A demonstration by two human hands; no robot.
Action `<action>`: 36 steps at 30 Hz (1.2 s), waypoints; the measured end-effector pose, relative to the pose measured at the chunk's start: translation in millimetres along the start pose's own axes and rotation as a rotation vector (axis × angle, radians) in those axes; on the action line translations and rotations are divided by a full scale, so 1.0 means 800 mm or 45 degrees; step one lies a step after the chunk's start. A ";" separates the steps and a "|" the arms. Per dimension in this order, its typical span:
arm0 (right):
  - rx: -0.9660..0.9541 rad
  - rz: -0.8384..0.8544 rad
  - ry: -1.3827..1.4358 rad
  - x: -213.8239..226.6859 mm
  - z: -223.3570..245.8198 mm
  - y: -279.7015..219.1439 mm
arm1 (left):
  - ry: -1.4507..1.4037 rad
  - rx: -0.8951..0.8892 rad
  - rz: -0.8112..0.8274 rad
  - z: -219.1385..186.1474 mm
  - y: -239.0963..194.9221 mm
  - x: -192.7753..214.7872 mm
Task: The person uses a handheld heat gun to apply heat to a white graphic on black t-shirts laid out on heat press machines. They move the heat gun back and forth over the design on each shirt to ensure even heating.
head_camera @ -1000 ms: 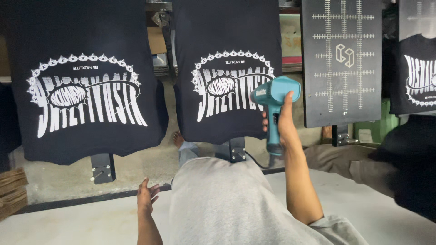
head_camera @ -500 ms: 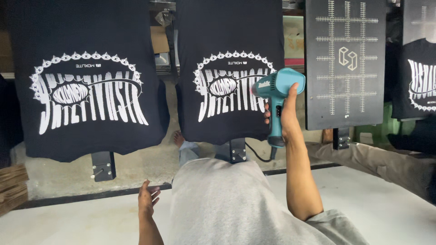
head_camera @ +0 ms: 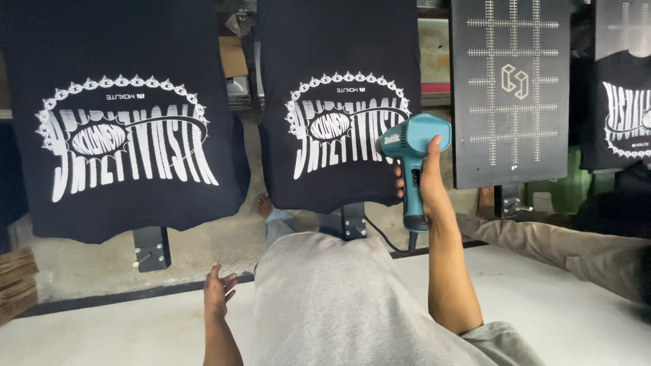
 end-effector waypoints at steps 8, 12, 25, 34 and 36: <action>-0.048 -0.021 0.011 0.009 -0.007 -0.009 | 0.027 0.008 0.033 -0.001 -0.002 -0.003; -0.049 0.035 0.026 0.015 -0.009 -0.014 | 0.062 0.010 0.030 -0.016 -0.024 -0.012; -0.028 0.008 0.056 0.037 0.002 0.010 | 0.025 -0.029 0.006 0.000 -0.005 -0.024; 0.088 0.015 -0.019 0.045 0.057 0.021 | -0.007 -0.044 -0.016 0.011 -0.011 -0.031; 0.086 0.054 0.037 0.051 0.061 0.015 | -0.033 -0.012 -0.010 0.018 -0.010 -0.035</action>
Point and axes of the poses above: each hand's wrist, its own y-axis towards the middle knuckle, its own x-axis out of the back of the hand, z = x × y, the point moved 4 cm from there along y, towards the middle knuckle, and after that the axes turned 10 degrees about z, right-handed, at the moved point
